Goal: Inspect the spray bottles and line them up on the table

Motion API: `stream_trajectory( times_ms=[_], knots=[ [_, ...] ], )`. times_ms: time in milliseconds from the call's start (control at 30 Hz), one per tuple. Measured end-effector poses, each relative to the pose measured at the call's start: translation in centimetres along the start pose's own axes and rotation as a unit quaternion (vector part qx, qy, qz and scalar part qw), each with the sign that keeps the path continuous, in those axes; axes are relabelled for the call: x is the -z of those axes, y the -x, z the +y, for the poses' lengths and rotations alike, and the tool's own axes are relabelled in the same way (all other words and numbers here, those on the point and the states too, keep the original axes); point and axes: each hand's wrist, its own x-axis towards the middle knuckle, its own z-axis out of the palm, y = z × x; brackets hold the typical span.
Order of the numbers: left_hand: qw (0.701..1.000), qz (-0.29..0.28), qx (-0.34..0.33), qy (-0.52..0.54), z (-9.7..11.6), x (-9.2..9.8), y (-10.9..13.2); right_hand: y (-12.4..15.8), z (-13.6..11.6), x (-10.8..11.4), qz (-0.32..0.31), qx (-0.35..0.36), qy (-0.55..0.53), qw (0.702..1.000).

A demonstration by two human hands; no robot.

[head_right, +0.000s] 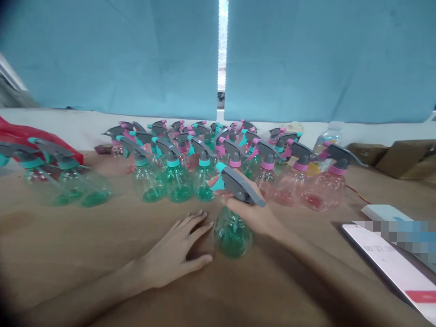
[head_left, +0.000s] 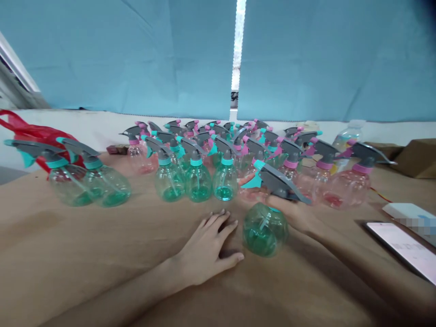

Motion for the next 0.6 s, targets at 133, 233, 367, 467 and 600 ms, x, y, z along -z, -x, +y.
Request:
stream_trajectory(
  times_ms=[133, 233, 367, 467, 600],
  knots=[
    [1.0, -0.005, 0.008, 0.003, 0.0, 0.05, -0.09, -0.09, 0.41, 0.17, -0.033, -0.023, -0.073, 0.997],
    [1.0, -0.021, 0.014, -0.001, 0.05, 0.21, -0.18, -0.02, 0.59, 0.23, -0.03, -0.032, -0.074, 0.996],
    [0.999, -0.033, 0.016, -0.008, 0.15, 0.37, -0.26, 0.09, 0.55, 0.12, -0.033, -0.031, -0.083, 0.996],
    [1.0, -0.024, 0.017, -0.011, 0.14, 0.32, -0.27, 0.13, 0.54, 0.11, -0.032, -0.042, -0.082, 0.995],
    [0.999, -0.031, 0.016, -0.016, 0.05, 0.22, -0.26, 0.12, 0.97, 0.21, -0.036, -0.037, -0.091, 0.995]
  ],
)
